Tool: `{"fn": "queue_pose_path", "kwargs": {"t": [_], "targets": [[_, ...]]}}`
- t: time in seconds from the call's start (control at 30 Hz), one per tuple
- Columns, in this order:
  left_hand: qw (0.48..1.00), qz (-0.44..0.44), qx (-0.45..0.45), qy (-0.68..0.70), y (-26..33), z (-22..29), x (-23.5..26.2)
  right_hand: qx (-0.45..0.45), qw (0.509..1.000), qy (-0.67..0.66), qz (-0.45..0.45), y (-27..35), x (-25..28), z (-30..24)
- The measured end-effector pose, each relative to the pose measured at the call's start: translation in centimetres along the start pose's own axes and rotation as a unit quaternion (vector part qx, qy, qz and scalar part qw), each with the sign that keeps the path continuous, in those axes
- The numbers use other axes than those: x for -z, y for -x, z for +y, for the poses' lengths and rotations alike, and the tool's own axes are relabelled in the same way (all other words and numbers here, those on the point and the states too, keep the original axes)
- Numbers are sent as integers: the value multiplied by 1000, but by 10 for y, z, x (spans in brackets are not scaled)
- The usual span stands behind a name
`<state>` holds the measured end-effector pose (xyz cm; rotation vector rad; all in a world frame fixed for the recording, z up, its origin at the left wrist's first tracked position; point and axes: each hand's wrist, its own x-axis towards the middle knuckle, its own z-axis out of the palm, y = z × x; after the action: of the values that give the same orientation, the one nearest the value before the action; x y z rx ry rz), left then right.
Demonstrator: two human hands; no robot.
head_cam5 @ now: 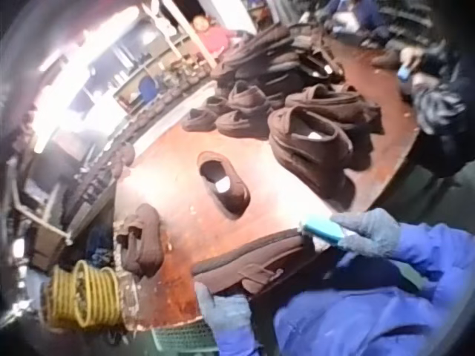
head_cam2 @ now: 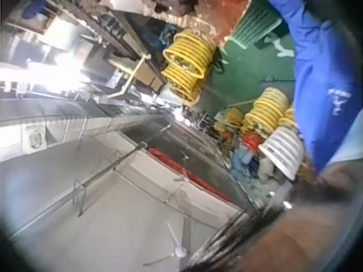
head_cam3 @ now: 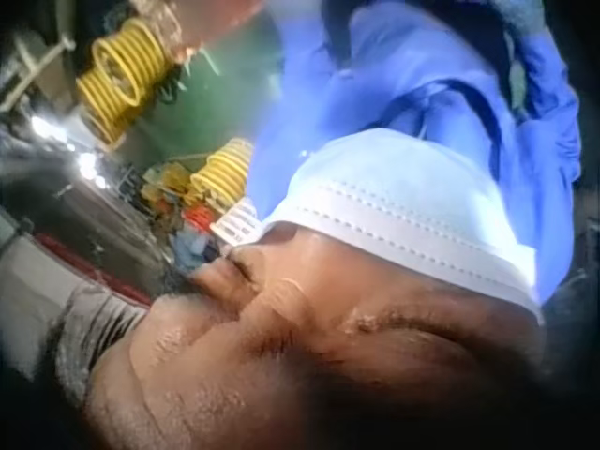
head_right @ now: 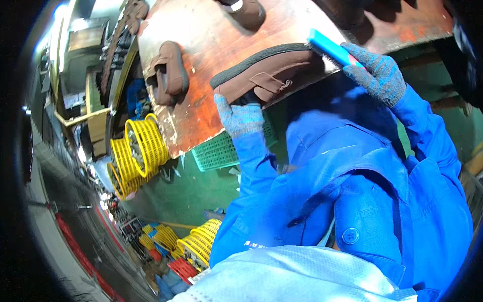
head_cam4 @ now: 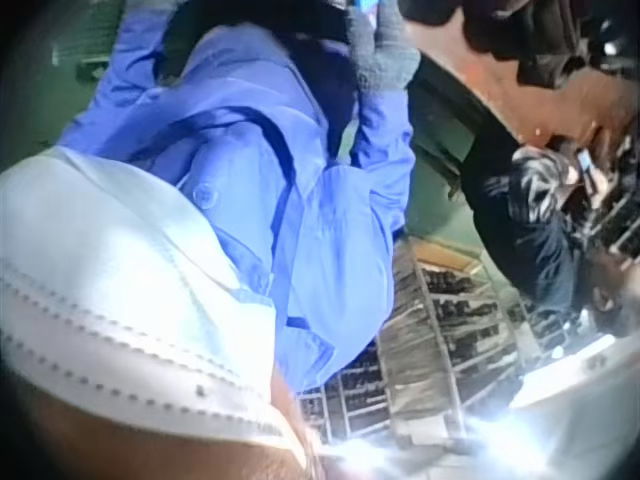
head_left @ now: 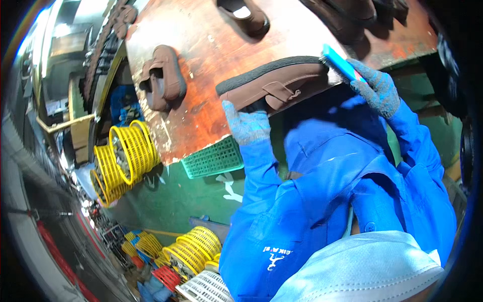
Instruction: Brushing dust and debris off brown leather shoes using a hand brush.
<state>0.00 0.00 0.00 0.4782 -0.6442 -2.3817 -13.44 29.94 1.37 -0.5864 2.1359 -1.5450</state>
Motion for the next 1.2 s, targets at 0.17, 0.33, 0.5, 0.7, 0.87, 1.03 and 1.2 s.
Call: {"fn": "queue_pose_path", "kwargs": {"t": [0.17, 0.33, 0.5, 0.7, 0.87, 1.03, 1.2], "targets": [[997, -31, -53, -38, -10, 15, -22, 261, 949, 159, -76, -35, -18, -75], [982, -134, -70, -110, 7, 26, -59, 279, 947, 95, -129, -53, -50, -118], [955, -171, -138, -200, 36, 31, -97, 275, 945, 131, -120, -45, -38, -118], [813, -265, -129, -503, 28, 43, -114, 369, 908, 197, -30, -49, -25, -123], [439, -360, -409, -715, -2, 42, -117, 355, 904, 234, -42, -58, -13, -119], [335, -295, -90, -890, -16, 2, -133, 222, 940, 234, -108, -56, 1, -103], [198, -439, -245, -841, -26, -30, -61, 207, 891, 387, -118, -62, -8, -89]]}}
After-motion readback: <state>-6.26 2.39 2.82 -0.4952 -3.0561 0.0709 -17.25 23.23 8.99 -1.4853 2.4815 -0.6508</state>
